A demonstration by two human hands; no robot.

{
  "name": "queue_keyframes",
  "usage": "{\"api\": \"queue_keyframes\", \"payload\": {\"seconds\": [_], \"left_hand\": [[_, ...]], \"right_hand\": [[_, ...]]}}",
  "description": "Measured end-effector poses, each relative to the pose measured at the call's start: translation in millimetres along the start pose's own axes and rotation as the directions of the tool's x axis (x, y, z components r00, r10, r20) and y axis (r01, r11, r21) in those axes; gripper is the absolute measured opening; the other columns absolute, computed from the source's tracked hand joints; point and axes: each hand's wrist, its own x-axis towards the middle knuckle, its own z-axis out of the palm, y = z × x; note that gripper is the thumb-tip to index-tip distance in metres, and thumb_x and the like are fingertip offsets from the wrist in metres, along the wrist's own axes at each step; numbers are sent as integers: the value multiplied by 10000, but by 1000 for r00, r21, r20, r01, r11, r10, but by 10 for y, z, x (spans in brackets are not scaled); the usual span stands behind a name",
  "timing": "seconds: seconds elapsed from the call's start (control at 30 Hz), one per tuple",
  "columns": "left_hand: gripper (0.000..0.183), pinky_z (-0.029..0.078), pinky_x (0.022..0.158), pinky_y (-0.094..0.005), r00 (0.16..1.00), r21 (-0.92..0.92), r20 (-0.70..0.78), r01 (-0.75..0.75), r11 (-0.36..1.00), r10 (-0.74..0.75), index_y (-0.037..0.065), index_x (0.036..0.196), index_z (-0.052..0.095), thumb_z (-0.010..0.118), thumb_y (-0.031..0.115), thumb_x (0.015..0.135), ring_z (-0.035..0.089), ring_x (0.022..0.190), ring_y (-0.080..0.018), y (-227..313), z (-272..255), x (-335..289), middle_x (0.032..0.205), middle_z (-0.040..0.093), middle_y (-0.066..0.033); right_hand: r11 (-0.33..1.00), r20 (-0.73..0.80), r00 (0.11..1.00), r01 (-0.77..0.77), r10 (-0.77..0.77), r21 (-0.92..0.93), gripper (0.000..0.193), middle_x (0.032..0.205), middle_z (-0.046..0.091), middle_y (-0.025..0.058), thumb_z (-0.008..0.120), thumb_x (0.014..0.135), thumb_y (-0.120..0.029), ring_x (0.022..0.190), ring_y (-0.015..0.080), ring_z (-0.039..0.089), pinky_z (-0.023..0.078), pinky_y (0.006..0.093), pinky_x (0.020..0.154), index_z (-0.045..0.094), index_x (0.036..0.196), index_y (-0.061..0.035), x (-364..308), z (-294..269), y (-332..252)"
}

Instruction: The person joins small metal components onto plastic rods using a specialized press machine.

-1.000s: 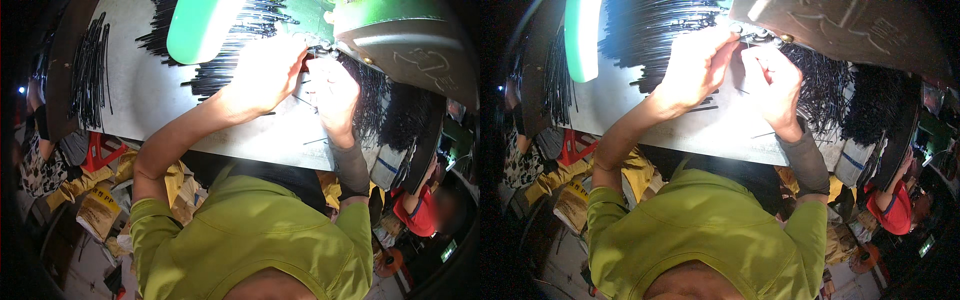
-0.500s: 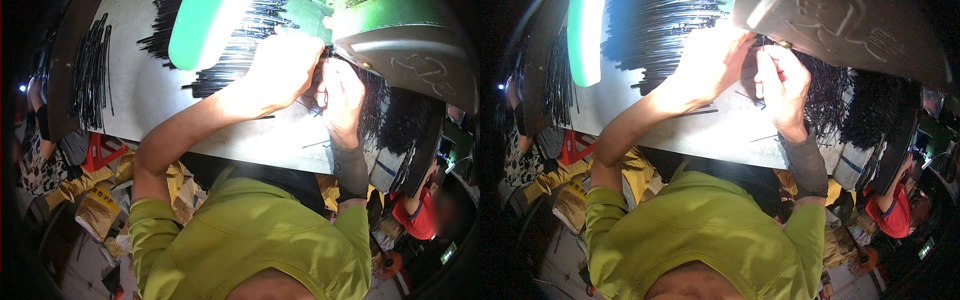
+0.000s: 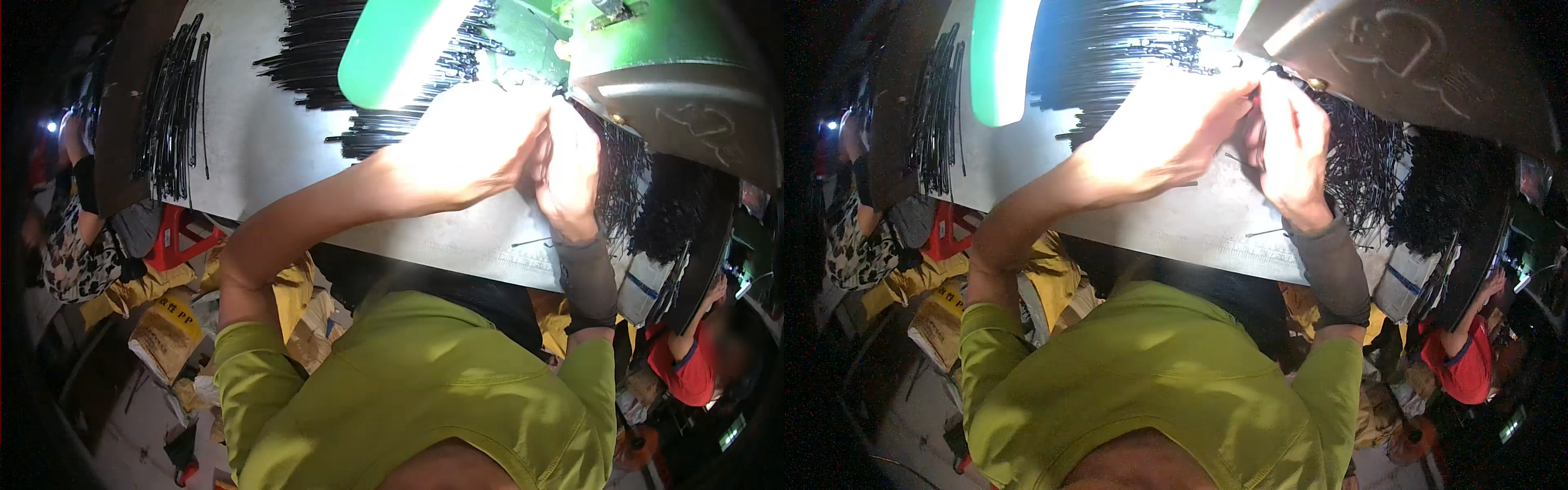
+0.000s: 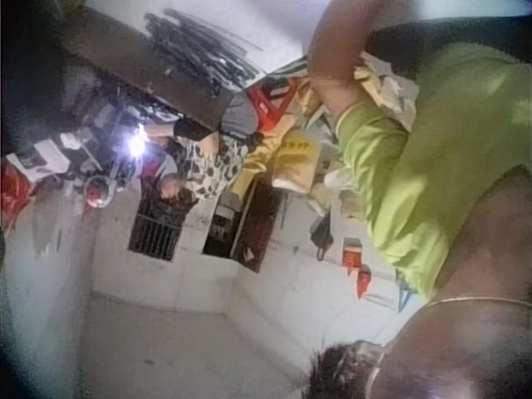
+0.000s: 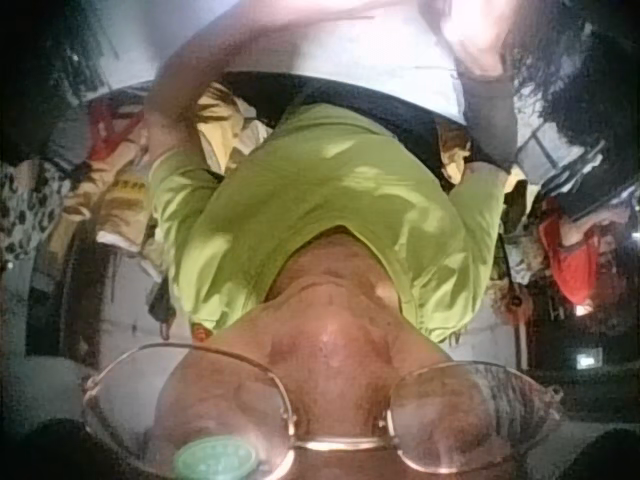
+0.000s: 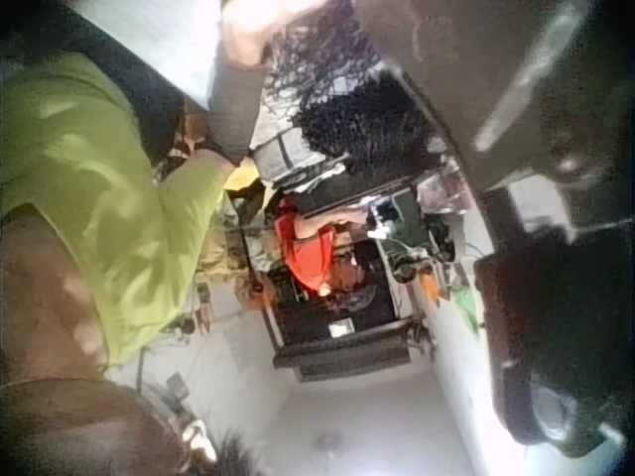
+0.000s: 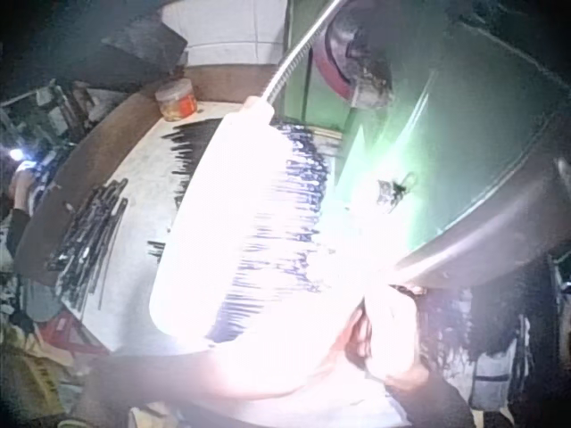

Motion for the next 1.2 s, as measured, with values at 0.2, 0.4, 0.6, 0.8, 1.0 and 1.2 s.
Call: {"api": "queue_keyframes", "payload": {"seconds": [0.2,0.4,0.6,0.8,1.0,1.2], "left_hand": [[221,493,553,-308,981,666,-143,-3,746,132,23,1032,631,633,17,811,617,637,-215,-543,-563,-72,814,644,-104],[129,461,731,-371,961,569,-122,271,776,-247,111,897,618,593,149,777,568,811,-267,-231,-694,89,858,587,-90],[111,460,727,-372,976,560,-90,213,801,-196,113,878,615,591,153,777,568,808,-258,-232,-716,132,845,585,-80],[94,461,712,-379,999,681,-34,-6,732,40,112,851,619,593,151,770,570,791,-242,-272,-686,155,834,584,-69],[152,487,605,-320,995,608,-11,-70,791,97,56,944,625,612,53,792,596,691,-202,-278,-619,249,805,619,-82],[460,463,549,-276,986,186,-137,-70,980,96,32,1168,596,598,-109,731,564,597,-201,-244,-147,-15,736,598,-101]], "right_hand": [[869,409,912,225,-28,-441,166,669,596,39,508,906,-66,519,60,518,412,197,473,614,924,61,-162,110,14],[990,182,973,-140,142,-22,216,714,607,78,633,780,47,594,86,591,442,205,508,555,981,66,-365,6,27],[547,390,844,536,-368,-643,174,725,566,76,681,670,42,626,211,578,461,302,564,593,802,-26,-490,-313,76],[253,569,759,646,-317,-721,191,710,535,62,660,697,16,591,231,527,435,328,528,644,880,-36,-496,-227,118],[661,194,935,347,-295,-666,51,644,506,38,590,793,39,475,73,496,377,237,430,566,797,-6,-381,-200,86],[921,21,997,73,-70,-383,86,725,604,64,537,881,-15,551,62,559,439,187,474,513,953,24,-260,-44,52]]}}
